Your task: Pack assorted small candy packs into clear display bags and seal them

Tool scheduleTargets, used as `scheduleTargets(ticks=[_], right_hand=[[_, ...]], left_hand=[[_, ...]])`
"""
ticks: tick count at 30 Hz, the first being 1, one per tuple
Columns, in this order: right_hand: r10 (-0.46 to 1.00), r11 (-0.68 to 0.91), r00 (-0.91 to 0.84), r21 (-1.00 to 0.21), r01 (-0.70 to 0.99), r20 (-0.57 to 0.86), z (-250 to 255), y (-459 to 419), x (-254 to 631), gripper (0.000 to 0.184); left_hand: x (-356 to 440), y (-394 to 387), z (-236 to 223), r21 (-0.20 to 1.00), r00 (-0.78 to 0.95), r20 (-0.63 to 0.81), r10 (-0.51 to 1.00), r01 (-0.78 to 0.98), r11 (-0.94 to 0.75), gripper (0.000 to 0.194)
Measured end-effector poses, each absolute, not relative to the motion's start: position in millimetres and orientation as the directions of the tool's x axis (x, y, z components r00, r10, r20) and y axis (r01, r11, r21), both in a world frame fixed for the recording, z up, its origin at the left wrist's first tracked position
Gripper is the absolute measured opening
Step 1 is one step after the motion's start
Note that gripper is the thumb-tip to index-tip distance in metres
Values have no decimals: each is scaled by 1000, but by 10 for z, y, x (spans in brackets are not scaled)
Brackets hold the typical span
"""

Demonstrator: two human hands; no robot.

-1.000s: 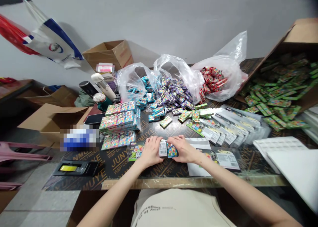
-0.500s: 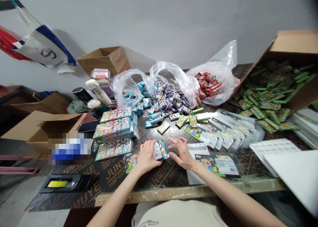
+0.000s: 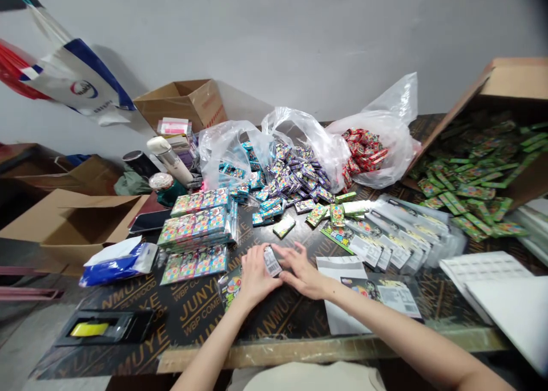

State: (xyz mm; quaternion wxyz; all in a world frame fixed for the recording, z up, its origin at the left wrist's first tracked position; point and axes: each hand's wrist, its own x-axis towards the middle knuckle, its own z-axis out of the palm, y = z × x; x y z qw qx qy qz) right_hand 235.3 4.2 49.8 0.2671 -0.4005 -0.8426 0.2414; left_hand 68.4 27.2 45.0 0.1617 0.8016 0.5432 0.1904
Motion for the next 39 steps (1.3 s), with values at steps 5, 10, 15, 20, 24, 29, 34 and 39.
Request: scheduleTargets(ticks=[5, 10, 15, 20, 24, 29, 34, 39], right_hand=[[888, 454, -312, -536, 712, 338, 525, 449, 2505, 39], [983, 128, -80, -299, 946, 167, 502, 1318, 2963, 44], [971, 237, -220, -309, 921, 89, 478, 1602, 3072, 44], [910, 414, -349, -476, 776, 224, 623, 1133, 2690, 47], [869, 493, -350, -665, 561, 350, 771, 515, 2480, 54], [801, 562, -502, -701, 438, 328, 941, 35, 2646, 91], [833, 488, -499, -741, 461, 238, 936, -169, 2724, 88], [836, 501, -461, -757, 419, 298, 888, -288, 2694, 83]], left_hand=[[699, 269, 414, 451, 258, 128, 958, 845, -288, 66], [799, 112, 308, 417, 453, 49, 890, 801, -430, 80], [815, 20, 169, 536, 556, -2, 831, 702, -468, 108], [823, 248, 347, 938, 173, 17, 985, 340, -76, 60], [879, 399, 579, 962, 74, -200, 977, -172, 210, 41], [817, 345, 723, 881, 340, -348, 874, -199, 429, 47], [851, 204, 767, 894, 436, -304, 847, -176, 412, 64], [898, 148, 782, 924, 455, -274, 847, -119, 363, 71]])
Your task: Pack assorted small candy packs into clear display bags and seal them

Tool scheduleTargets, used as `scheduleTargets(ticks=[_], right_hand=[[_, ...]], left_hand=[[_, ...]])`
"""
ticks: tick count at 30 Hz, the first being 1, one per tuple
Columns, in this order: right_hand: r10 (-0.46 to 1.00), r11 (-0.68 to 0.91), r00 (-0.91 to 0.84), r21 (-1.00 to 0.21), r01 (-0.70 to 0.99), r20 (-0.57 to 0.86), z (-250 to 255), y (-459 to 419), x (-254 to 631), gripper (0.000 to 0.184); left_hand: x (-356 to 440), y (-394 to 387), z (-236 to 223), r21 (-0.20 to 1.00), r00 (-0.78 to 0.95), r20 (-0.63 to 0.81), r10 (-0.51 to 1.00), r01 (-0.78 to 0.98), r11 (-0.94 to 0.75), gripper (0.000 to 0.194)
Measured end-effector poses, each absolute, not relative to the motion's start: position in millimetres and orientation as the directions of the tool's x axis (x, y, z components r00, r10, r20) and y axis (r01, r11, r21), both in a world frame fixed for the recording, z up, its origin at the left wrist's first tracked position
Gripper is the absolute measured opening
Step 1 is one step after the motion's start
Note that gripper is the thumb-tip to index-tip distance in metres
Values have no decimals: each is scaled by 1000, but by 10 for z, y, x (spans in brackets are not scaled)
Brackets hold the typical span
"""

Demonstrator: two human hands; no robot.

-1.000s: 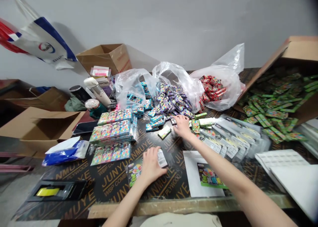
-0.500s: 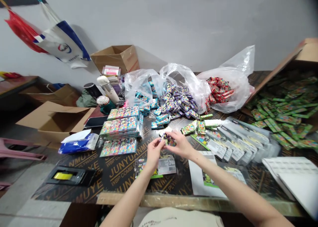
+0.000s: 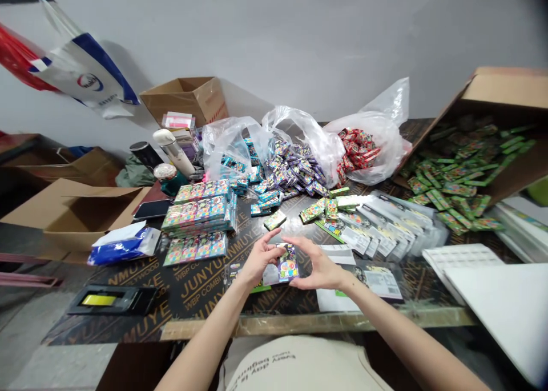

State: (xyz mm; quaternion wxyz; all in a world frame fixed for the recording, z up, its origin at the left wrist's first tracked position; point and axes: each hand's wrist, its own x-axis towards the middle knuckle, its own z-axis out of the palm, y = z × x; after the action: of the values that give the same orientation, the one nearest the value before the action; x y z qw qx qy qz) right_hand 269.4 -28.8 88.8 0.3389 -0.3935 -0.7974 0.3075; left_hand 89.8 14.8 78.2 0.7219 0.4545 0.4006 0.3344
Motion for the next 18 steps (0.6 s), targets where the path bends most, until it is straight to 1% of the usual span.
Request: scheduleTargets(ticks=[2, 3, 4, 5, 6, 7, 8, 9, 10, 12, 14, 18], right_hand=[[846, 508, -408, -751, 423, 342, 865, -300, 2741, 80], [855, 507, -371, -740, 442, 363, 839, -297, 2783, 79], [862, 503, -333, -724, 472, 382, 799, -290, 2833, 77], [869, 495, -296, -704, 509, 397, 745, -280, 2888, 76], [874, 485, -268, -682, 547, 406, 679, -270, 2942, 74], [877, 476, -254, -660, 581, 409, 605, -264, 2990, 74], [878, 471, -255, -639, 608, 405, 530, -262, 3026, 73], [879, 471, -272, -619, 629, 392, 459, -268, 3049, 73], [878, 474, -296, -600, 645, 375, 400, -280, 3057, 72], [876, 482, -346, -567, 668, 337, 329, -319, 3037, 70], [872, 489, -378, -568, 662, 310, 325, -364, 2992, 70], [857, 497, -435, -668, 554, 277, 412, -386, 2928, 73]], left_hand=[[850, 132, 748, 957, 458, -249, 854, -18, 289, 71], [807, 120, 717, 976, 450, -214, 867, 64, 208, 71], [755, 102, 676, 982, 445, -157, 882, 168, 90, 74], [696, 78, 625, 956, 453, -87, 887, 289, -54, 79], [636, 49, 568, 889, 479, -21, 877, 410, -203, 88], [580, 16, 508, 792, 520, 22, 854, 512, -333, 97], [532, -18, 448, 689, 562, 37, 827, 585, -428, 104], [493, -50, 394, 605, 589, 32, 808, 632, -484, 108], [466, -77, 350, 549, 599, 23, 800, 662, -511, 108], [439, -108, 303, 509, 591, 30, 806, 685, -521, 105], [435, -108, 311, 514, 572, 74, 817, 680, -522, 102], [452, -73, 407, 553, 579, 119, 807, 636, -538, 103]])
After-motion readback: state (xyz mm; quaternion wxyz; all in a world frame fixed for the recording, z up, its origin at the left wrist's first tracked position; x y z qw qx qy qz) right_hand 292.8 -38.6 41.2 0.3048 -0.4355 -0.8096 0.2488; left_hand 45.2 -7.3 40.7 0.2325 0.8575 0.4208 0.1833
